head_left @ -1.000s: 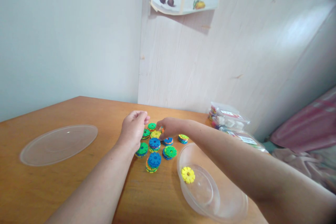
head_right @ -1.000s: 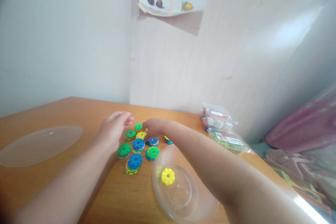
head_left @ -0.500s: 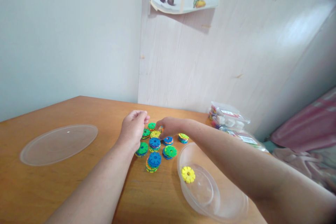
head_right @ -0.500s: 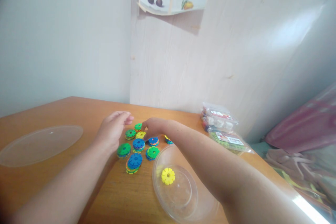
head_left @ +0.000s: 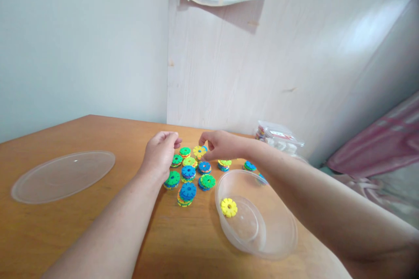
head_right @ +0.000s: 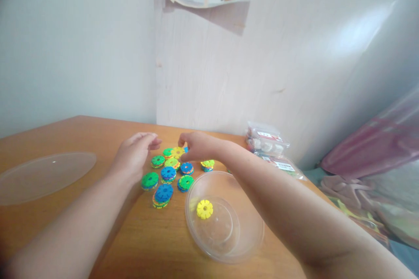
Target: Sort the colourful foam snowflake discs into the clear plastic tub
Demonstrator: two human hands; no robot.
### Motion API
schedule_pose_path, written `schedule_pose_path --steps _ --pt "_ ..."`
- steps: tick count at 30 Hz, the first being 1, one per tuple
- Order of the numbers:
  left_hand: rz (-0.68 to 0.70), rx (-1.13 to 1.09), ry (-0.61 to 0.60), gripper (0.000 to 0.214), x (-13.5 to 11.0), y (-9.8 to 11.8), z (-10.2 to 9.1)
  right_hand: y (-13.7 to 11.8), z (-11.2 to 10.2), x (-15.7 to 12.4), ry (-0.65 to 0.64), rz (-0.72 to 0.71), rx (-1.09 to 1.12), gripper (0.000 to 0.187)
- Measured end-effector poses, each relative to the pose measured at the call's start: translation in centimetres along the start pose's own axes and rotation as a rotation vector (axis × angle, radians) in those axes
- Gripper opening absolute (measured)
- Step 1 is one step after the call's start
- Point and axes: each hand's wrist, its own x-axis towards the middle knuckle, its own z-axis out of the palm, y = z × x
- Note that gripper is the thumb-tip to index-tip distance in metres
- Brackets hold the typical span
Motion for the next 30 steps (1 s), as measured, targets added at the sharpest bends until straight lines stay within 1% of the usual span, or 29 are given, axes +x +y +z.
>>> schedule_pose_path --steps 2,5,7,10,14,17,21,25,30 --pt "0.004 0.005 -0.012 0.018 0.1 -0.1 0.0 -0.5 -1.2 -2.8 -0.022 -0.001 0.013 0.052" --pt "0.01 -0.002 -0.027 0.018 0.2 -0.4 0.1 -0.8 -2.0 -7.0 -0.123 0.02 0.029 0.05" --pt "0.012 -0.008 -0.038 0.018 0.3 -0.5 0.2 -0.8 -1.6 -9.2 -0.201 0.042 0.027 0.049" --pt "0.027 -0.007 -0.048 0.018 0.3 -0.5 0.3 -0.4 0.1 -11.0 -0.268 0.087 -0.032 0.049" --pt "0.042 0.001 -0.049 0.017 0.2 -0.3 0.3 0.2 3.1 -11.4 -0.269 0.098 -0.137 0.048" --pt "0.046 0.007 -0.046 0.016 0.1 -0.2 0.3 0.3 4.4 -11.2 -0.244 0.094 -0.163 0.048" --pt "0.05 0.013 -0.046 0.017 0.1 -0.2 0.3 0.1 4.5 -11.1 -0.216 0.132 -0.188 0.053" --pt "0.065 0.015 -0.051 0.019 0.3 -0.4 0.2 -0.1 4.5 -11.0 -0.249 0.215 -0.242 0.045" --pt "0.051 0.016 -0.045 0.018 0.1 -0.2 0.3 -0.2 4.8 -11.1 -0.214 0.181 -0.232 0.038"
